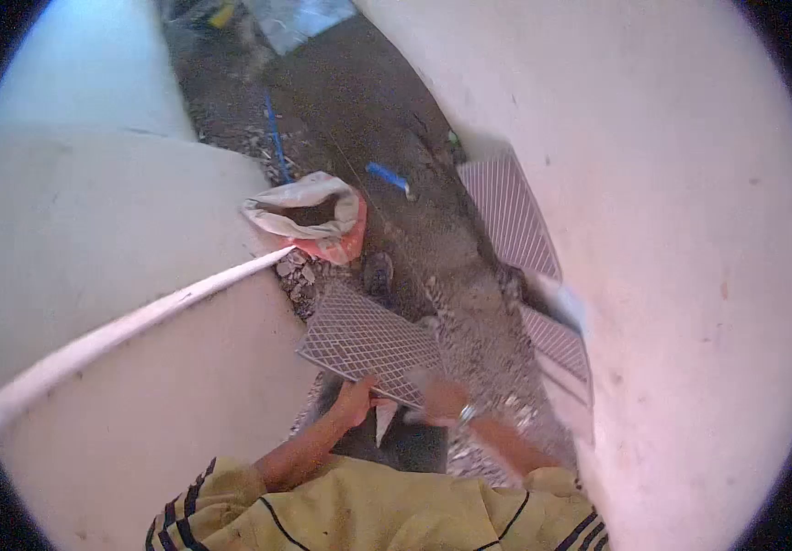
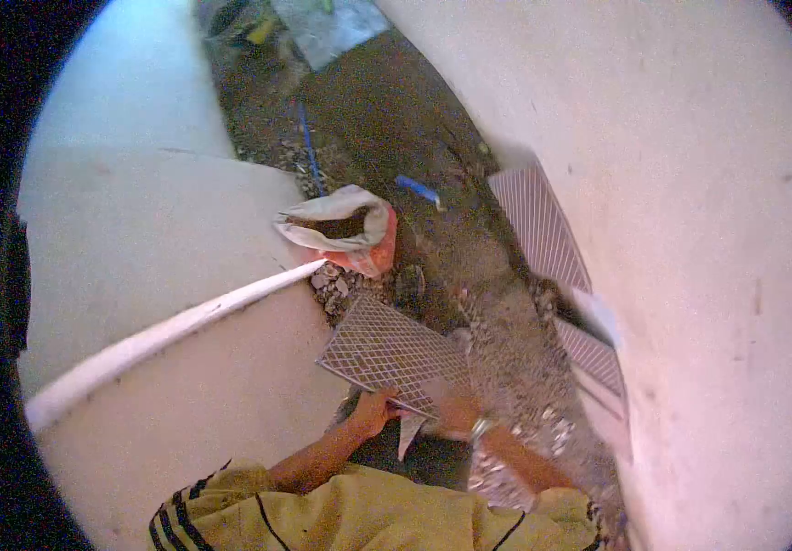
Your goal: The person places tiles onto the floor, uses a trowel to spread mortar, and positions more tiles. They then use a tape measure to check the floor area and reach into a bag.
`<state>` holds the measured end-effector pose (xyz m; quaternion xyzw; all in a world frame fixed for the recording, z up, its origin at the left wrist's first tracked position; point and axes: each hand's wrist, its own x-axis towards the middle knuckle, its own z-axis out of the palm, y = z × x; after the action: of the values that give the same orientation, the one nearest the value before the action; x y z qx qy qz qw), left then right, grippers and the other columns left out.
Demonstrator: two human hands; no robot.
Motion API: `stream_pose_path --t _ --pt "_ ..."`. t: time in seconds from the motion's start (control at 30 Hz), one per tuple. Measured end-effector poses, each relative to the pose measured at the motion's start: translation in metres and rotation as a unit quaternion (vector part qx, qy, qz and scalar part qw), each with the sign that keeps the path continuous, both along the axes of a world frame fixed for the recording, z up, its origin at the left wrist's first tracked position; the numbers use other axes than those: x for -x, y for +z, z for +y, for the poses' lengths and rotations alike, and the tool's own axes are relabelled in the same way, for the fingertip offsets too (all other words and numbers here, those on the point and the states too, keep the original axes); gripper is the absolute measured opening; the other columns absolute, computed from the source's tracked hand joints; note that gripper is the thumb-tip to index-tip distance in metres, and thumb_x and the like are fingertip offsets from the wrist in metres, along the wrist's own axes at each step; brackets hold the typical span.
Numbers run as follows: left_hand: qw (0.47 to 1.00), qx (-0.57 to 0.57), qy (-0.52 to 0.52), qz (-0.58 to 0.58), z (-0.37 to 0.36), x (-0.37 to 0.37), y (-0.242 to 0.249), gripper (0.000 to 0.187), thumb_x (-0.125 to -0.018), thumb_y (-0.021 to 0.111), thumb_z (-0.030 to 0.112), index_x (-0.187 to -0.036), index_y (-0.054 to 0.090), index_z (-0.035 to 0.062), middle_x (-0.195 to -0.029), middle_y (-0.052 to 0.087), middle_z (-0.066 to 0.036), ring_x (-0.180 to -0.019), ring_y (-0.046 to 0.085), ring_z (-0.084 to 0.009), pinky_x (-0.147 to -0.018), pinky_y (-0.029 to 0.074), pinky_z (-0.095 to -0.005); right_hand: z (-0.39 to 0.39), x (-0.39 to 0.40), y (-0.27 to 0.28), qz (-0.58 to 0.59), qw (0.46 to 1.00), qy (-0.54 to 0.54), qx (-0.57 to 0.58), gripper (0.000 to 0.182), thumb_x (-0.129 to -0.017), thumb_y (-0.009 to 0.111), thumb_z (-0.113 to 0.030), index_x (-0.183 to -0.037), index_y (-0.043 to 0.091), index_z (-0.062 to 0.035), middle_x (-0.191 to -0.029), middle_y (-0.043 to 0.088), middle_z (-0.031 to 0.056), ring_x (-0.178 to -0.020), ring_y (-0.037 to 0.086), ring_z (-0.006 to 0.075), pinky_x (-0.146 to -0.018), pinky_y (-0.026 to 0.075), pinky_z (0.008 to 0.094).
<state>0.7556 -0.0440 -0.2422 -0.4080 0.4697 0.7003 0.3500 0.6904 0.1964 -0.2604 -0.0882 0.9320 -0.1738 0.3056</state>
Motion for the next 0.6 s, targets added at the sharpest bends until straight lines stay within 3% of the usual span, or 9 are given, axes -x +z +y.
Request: stream_pose_path --t 0.07,0.17,0.2,0.3,0.33,0.4,0.47,0.53,0.6 --pt "0.976 -0.105 0.154 -0.117 0.004 0.032 0.022 0.041 -0.086 0.055 0.009 -0.125 0.043 0.0037 -0.112 0.058 -0.013 -0.094 0.064 -0.0288 -0.069 0.06 -0.0419 -0.026 -0.045 0.026 -0.026 0.999 0.045 -0.011 0.034 -0.077 0.061 -0.027 -0.103 0.064 -0.0054 -0.096 0.066 0.0193 -0.09 0.063 0.0368 -0.08 0.05 0.0482" --pt "0.975 -0.096 0.2 -0.033 0.019 0.04 0.048 0.043 -0.086 0.059 0.015 -0.124 0.043 0.004 -0.113 0.058 -0.013 -0.092 0.065 -0.0274 -0.068 0.06 -0.0399 -0.037 -0.036 0.053 -0.075 0.991 0.1 -0.055 0.03 -0.076 0.063 -0.028 -0.097 0.065 -0.0064 -0.09 0.067 0.0178 -0.086 0.065 0.0362 -0.075 0.05 0.0489" --pt "0.987 -0.085 0.135 -0.013 0.019 0.05 0.061 0.043 -0.089 0.06 0.02 -0.125 0.043 0.0042 -0.113 0.058 -0.011 -0.095 0.064 -0.0266 -0.068 0.059 -0.039 -0.038 -0.019 0.076 -0.114 0.984 0.108 -0.082 0.027 -0.075 0.063 -0.027 -0.094 0.066 -0.0068 -0.087 0.067 0.0172 -0.085 0.065 0.0357 -0.074 0.05 0.0491" --pt "0.967 -0.246 0.06 -0.027 0.002 0.115 0.118 0.049 -0.092 0.059 0.024 -0.133 0.04 0.0053 -0.116 0.058 -0.011 -0.098 0.063 -0.0269 -0.074 0.057 -0.0386 0.007 0.031 0.085 -0.026 0.981 0.179 -0.073 0.022 -0.075 0.062 -0.023 -0.089 0.067 -0.0064 -0.083 0.067 0.0169 -0.081 0.065 0.0361 -0.071 0.051 0.049" --pt "0.963 -0.265 0.029 0.037 -0.004 0.135 0.136 0.049 -0.093 0.058 0.025 -0.134 0.041 0.005 -0.115 0.059 -0.011 -0.099 0.063 -0.0268 -0.076 0.056 -0.0384 0.029 0.049 0.088 0.036 0.975 0.212 -0.047 0.021 -0.074 0.062 -0.021 -0.088 0.067 -0.0061 -0.082 0.067 0.0171 -0.08 0.065 0.0365 -0.071 0.051 0.0489" --pt "0.942 -0.294 -0.035 0.156 -0.043 0.161 0.164 0.05 -0.094 0.055 0.027 -0.136 0.042 0.0045 -0.115 0.06 -0.01 -0.101 0.063 -0.0267 -0.08 0.054 -0.0379 0.015 0.11 0.143 -0.003 0.975 0.214 -0.058 0.022 -0.073 0.062 -0.021 -0.09 0.067 -0.0074 -0.085 0.068 0.017 -0.081 0.065 0.0374 -0.071 0.051 0.0486" --pt "0.907 -0.065 -0.143 0.391 -0.086 0.183 0.143 0.052 -0.095 0.052 0.035 -0.136 0.044 0.0049 -0.115 0.062 -0.012 -0.102 0.063 -0.0277 -0.086 0.051 -0.0373 0.032 0.137 0.132 -0.011 0.979 0.186 -0.088 0.024 -0.071 0.061 -0.022 -0.09 0.068 -0.0088 -0.086 0.068 0.017 -0.081 0.064 0.0386 -0.071 0.052 0.0487" --pt "0.839 0.308 -0.24 0.378 -0.162 0.204 0.151 0.048 -0.095 0.05 0.034 -0.133 0.047 0.0056 -0.114 0.063 -0.015 -0.105 0.061 -0.0285 -0.091 0.048 -0.0371 0.034 0.164 0.125 -0.004 0.965 0.22 -0.142 0.023 -0.072 0.061 -0.021 -0.09 0.068 -0.0096 -0.086 0.068 0.0172 -0.082 0.064 0.0387 -0.072 0.052 0.0487" --pt "0.863 0.372 -0.229 0.254 -0.24 0.212 0.184 0.047 -0.093 0.05 0.032 -0.133 0.048 0.008 -0.116 0.061 -0.017 -0.11 0.057 -0.0289 -0.095 0.045 -0.037 0.044 0.176 0.126 -0.016 0.96 0.231 -0.157 0.024 -0.072 0.061 -0.021 -0.09 0.068 -0.0088 -0.087 0.067 0.0184 -0.083 0.064 0.0389 -0.075 0.052 0.0483"
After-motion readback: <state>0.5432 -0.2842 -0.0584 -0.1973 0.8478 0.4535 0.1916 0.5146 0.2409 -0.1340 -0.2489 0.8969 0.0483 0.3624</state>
